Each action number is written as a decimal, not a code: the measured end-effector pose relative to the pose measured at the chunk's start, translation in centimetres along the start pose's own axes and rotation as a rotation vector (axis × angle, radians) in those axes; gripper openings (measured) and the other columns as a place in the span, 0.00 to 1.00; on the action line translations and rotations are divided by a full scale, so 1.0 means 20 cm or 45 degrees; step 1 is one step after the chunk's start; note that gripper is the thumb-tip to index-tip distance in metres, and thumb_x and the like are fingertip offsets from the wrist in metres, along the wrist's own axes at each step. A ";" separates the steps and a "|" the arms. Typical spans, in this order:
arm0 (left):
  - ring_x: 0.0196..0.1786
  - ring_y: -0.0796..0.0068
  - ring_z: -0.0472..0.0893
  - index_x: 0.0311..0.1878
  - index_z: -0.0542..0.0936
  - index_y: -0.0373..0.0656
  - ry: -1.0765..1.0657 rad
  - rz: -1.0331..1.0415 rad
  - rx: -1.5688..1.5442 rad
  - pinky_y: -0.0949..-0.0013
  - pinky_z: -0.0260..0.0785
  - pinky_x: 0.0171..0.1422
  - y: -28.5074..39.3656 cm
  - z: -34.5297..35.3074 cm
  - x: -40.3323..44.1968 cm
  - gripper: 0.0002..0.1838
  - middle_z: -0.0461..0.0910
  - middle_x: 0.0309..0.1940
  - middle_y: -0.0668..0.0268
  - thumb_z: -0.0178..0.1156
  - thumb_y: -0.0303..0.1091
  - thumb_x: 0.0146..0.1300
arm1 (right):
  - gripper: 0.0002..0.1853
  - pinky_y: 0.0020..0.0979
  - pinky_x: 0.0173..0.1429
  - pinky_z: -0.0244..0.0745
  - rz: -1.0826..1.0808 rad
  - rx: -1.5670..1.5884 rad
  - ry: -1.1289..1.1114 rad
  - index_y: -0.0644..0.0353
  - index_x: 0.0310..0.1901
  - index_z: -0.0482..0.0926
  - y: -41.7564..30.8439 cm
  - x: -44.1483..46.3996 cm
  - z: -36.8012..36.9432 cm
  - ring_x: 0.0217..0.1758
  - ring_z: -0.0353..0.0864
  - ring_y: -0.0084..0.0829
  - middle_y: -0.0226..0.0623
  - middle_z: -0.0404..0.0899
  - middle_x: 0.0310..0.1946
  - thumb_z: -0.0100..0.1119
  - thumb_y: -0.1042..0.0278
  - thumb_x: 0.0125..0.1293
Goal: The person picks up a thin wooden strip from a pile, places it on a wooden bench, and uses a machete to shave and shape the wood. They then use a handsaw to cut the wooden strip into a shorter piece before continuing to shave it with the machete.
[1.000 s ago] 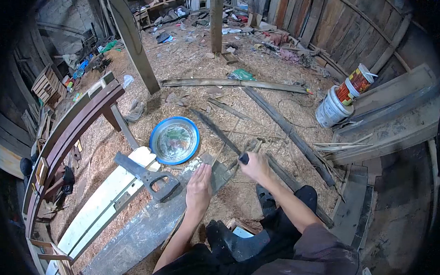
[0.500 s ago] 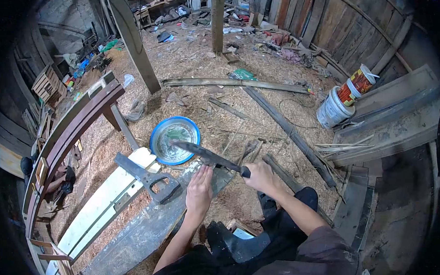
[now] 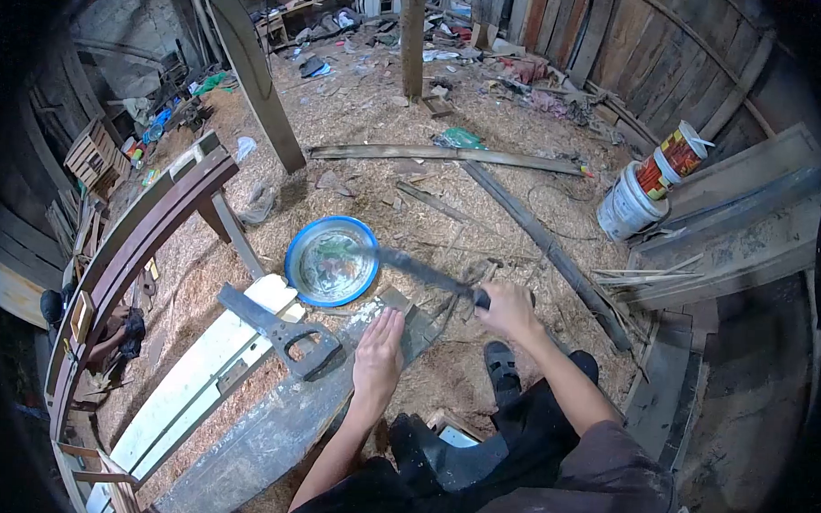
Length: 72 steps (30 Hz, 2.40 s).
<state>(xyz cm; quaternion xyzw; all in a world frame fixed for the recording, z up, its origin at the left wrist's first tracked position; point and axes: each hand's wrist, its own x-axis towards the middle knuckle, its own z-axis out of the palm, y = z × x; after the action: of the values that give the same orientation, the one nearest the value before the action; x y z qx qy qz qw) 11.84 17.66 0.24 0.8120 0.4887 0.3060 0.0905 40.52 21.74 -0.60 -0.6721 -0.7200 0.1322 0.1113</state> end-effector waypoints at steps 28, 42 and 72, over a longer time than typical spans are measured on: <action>0.71 0.48 0.80 0.65 0.80 0.32 -0.013 -0.059 -0.028 0.51 0.72 0.78 0.02 0.00 -0.01 0.26 0.83 0.64 0.44 0.58 0.16 0.62 | 0.13 0.45 0.42 0.85 0.225 0.374 0.206 0.57 0.42 0.89 -0.07 0.01 0.13 0.32 0.90 0.46 0.48 0.88 0.28 0.71 0.56 0.64; 0.73 0.48 0.78 0.66 0.79 0.29 -0.048 -0.033 -0.008 0.52 0.70 0.80 0.01 0.00 0.00 0.30 0.82 0.65 0.44 0.60 0.17 0.57 | 0.10 0.43 0.38 0.85 0.269 0.288 0.130 0.57 0.38 0.87 -0.04 0.08 0.10 0.29 0.89 0.40 0.42 0.87 0.25 0.69 0.59 0.65; 0.73 0.49 0.78 0.67 0.78 0.30 -0.057 -0.107 -0.012 0.52 0.69 0.80 0.03 -0.02 0.01 0.28 0.81 0.66 0.44 0.59 0.18 0.61 | 0.12 0.43 0.40 0.88 0.042 0.162 0.042 0.57 0.43 0.88 -0.11 -0.08 0.04 0.28 0.90 0.40 0.43 0.87 0.26 0.72 0.60 0.63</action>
<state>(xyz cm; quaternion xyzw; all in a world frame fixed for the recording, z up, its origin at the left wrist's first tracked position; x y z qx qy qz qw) 12.17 17.52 0.89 0.7970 0.5187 0.2859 0.1182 38.34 20.06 -0.64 -0.6774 -0.6971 0.1686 0.1635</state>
